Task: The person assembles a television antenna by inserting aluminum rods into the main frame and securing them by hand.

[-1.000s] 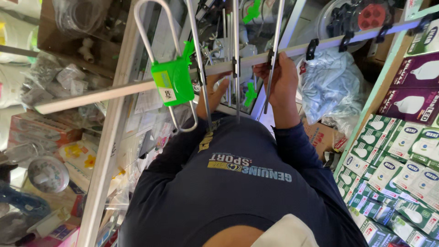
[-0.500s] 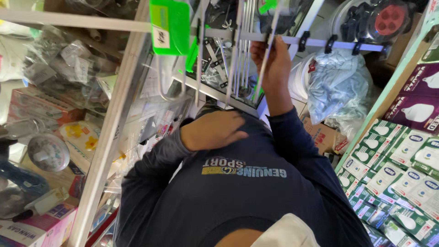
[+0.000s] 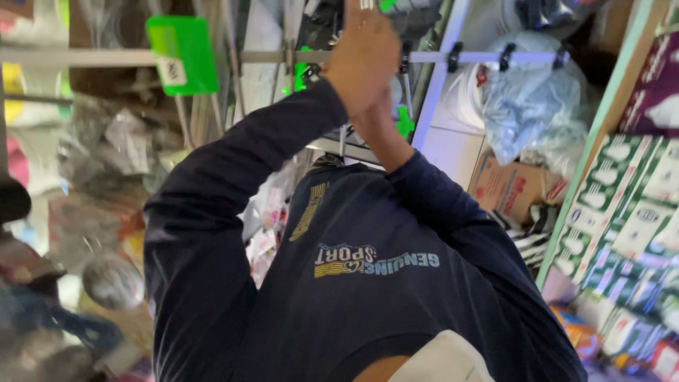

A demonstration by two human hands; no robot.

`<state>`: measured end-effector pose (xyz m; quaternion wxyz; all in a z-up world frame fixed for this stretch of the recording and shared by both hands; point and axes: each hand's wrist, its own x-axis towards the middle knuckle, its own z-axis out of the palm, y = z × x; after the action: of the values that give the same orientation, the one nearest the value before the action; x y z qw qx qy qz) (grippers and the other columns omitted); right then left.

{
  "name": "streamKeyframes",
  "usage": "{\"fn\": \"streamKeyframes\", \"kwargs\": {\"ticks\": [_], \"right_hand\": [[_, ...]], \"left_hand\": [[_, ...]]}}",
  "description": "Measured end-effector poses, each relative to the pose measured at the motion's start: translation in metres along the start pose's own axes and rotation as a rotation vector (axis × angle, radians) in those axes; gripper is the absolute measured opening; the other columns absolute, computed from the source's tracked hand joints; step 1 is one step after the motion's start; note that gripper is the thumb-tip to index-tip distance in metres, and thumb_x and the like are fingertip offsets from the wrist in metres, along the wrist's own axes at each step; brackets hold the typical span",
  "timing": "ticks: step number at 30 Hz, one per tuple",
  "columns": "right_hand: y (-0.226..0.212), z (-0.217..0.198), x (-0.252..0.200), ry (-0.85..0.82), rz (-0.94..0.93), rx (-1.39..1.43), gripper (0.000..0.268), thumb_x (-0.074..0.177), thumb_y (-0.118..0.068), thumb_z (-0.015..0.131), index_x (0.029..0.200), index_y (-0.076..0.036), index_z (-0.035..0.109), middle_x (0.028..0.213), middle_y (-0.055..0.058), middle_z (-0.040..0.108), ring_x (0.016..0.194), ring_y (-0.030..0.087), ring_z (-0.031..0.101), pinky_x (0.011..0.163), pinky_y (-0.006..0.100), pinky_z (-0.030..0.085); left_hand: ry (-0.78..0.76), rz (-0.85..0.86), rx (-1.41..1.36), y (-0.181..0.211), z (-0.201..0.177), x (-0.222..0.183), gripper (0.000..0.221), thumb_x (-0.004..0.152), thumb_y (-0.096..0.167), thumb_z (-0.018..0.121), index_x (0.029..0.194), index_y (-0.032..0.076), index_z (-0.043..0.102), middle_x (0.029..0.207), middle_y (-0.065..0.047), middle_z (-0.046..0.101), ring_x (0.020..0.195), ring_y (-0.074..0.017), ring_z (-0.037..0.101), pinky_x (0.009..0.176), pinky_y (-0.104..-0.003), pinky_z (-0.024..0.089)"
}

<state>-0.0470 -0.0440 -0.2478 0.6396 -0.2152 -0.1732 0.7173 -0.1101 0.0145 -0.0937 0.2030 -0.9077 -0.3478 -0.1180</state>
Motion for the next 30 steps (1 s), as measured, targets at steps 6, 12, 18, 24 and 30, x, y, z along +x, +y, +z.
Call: {"fn": "streamKeyframes", "kwargs": {"ticks": [6,12,18,24,30], "right_hand": [[0.049,0.024,0.007,0.055,-0.040,0.189,0.042,0.108,-0.021,0.059,0.146,-0.010,0.045,0.141,0.006,0.058,0.131,0.022,0.059,0.110,0.040,0.050],[0.059,0.027,0.003,0.122,-0.013,-0.094,0.041,0.106,-0.017,0.062,0.143,-0.009,0.047,0.134,0.004,0.060,0.121,0.018,0.061,0.099,0.036,0.053],[0.052,-0.007,0.001,0.099,0.006,-0.668,0.035,0.105,-0.013,0.065,0.137,-0.001,0.058,0.125,0.004,0.065,0.110,0.014,0.060,0.089,0.032,0.053],[-0.022,-0.017,-0.044,0.185,0.009,-0.861,0.021,0.107,-0.011,0.055,0.125,-0.001,0.062,0.111,0.009,0.073,0.097,0.018,0.074,0.087,0.033,0.062],[-0.059,-0.024,-0.039,0.205,-0.249,-1.598,0.030,0.099,-0.009,0.062,0.127,0.000,0.058,0.119,0.021,0.065,0.089,0.030,0.071,0.073,0.038,0.058]], "left_hand": [[-0.307,0.114,-0.246,-0.030,0.022,-0.024,0.013,0.086,0.020,0.066,0.084,0.012,0.076,0.078,-0.008,0.072,0.081,-0.0308,0.070,0.094,-0.061,0.041],[-0.236,0.069,-0.318,-0.039,0.051,-0.039,0.009,0.080,0.022,0.068,0.082,0.015,0.074,0.078,-0.006,0.072,0.074,-0.0285,0.071,0.067,-0.046,0.045],[-0.281,0.081,-0.243,-0.043,0.059,-0.041,0.010,0.081,0.021,0.069,0.084,0.014,0.075,0.079,-0.007,0.072,0.075,-0.0289,0.071,0.069,-0.045,0.046],[-0.325,0.024,-0.288,-0.050,0.055,-0.035,0.007,0.082,0.019,0.069,0.082,0.014,0.074,0.079,-0.007,0.071,0.075,-0.0286,0.071,0.070,-0.046,0.045],[-0.110,-0.006,-0.288,-0.054,0.047,-0.030,0.010,0.084,0.022,0.071,0.090,0.014,0.069,0.080,-0.005,0.068,0.073,-0.0270,0.069,0.069,-0.045,0.044]]}}
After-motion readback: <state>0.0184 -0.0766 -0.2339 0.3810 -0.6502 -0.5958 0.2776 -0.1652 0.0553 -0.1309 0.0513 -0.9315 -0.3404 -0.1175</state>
